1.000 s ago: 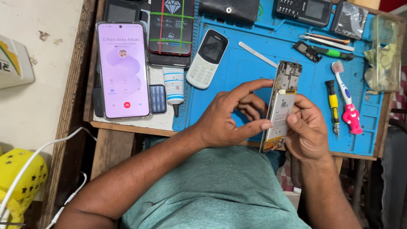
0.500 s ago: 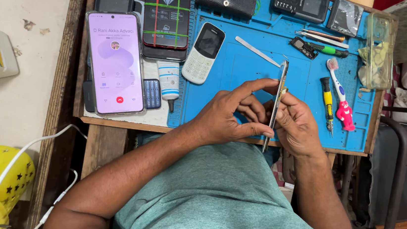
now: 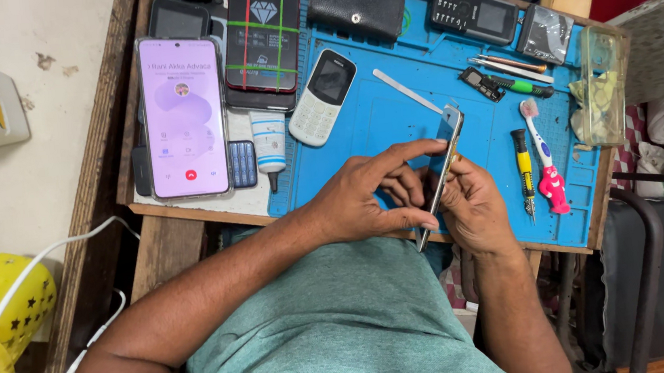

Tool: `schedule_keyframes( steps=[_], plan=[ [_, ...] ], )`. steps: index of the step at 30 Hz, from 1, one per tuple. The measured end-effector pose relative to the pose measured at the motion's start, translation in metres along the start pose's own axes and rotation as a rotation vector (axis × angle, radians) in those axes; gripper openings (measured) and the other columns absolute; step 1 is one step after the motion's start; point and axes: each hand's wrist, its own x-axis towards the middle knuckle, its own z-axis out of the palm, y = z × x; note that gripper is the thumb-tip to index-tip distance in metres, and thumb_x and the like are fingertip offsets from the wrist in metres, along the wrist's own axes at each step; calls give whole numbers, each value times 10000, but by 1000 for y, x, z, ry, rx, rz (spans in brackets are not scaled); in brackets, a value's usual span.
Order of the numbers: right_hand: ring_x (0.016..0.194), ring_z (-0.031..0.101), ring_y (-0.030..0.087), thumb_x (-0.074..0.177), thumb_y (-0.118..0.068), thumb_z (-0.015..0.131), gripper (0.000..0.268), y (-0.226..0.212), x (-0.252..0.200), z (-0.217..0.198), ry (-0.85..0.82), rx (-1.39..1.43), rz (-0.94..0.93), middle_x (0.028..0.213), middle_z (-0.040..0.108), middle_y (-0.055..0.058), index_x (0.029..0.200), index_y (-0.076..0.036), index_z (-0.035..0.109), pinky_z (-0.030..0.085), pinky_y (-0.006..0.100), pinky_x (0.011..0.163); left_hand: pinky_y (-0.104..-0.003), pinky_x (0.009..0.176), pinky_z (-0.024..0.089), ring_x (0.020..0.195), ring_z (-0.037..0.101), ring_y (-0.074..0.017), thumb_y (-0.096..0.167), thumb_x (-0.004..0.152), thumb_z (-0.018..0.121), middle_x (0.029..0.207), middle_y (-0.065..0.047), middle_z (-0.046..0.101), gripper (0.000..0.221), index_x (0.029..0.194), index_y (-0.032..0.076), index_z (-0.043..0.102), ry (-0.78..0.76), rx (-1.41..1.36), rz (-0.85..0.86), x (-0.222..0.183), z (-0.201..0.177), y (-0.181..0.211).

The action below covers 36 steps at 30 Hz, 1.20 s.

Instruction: The person works on a disassembled smartphone, using a plastic spudger and a screwdriver to pry and adjust internal components. They briefly handle another smartphone to interact with its screen, then return to the disassembled device to continue prying and repositioning parts.

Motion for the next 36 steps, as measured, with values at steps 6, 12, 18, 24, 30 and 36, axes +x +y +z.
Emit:
schedule_keyframes(
  steps=[6, 12, 18, 24, 30, 36],
  plan=[
    [968, 690, 139, 1012, -238, 699, 458, -5, 0, 3, -13, -6, -1, 1103, 710, 74, 1374, 10, 566, 574, 276, 846, -276, 873, 659, 934, 764, -109, 400, 872, 868, 972, -11, 742, 897, 1603, 191, 392, -15, 38, -10, 0, 0, -2],
    [968, 675, 144, 1029, -219, 732, 481, -7, 1, 6, -20, 13, -26, 1074, 695, 74, 1406, 28, 564, 558, 282, 862, -261, 855, 641, 918, 753, -102, 395, 898, 864, 976, 1, 739, 874, 1612, 203, 398, -17, 36, 14, 0, -2, 3],
    [1018, 709, 180, 1015, -151, 731, 439, -6, -2, 12, 73, 66, -123, 1141, 722, 135, 1366, 27, 537, 581, 317, 897, -259, 792, 637, 861, 718, -126, 361, 921, 802, 1010, -75, 680, 912, 1623, 101, 280, -35, -34, 103, 0, -7, 10],
    [1137, 704, 198, 1003, -67, 731, 395, 1, -7, 17, 147, -30, -273, 1239, 709, 176, 1327, 34, 529, 565, 331, 1029, -260, 665, 567, 827, 734, -136, 298, 966, 728, 1004, -107, 717, 715, 1519, 27, 365, 91, -10, -126, 6, -6, 9],
    [1074, 703, 168, 976, -67, 748, 407, 10, -15, 5, 103, -203, -201, 1190, 717, 169, 1298, 45, 524, 582, 304, 921, -264, 843, 628, 1030, 748, -150, 206, 1057, 674, 1139, -114, 721, 408, 1368, 17, 488, 155, -105, -87, 9, 0, 2],
    [1078, 665, 149, 1041, -186, 691, 449, -4, -7, -7, 217, -125, -369, 1193, 690, 123, 1408, 54, 591, 539, 297, 995, -297, 899, 635, 1038, 771, -175, 234, 1049, 678, 1135, -133, 752, 420, 1356, 17, 493, -16, -17, -78, 9, 2, 6]
  ],
)
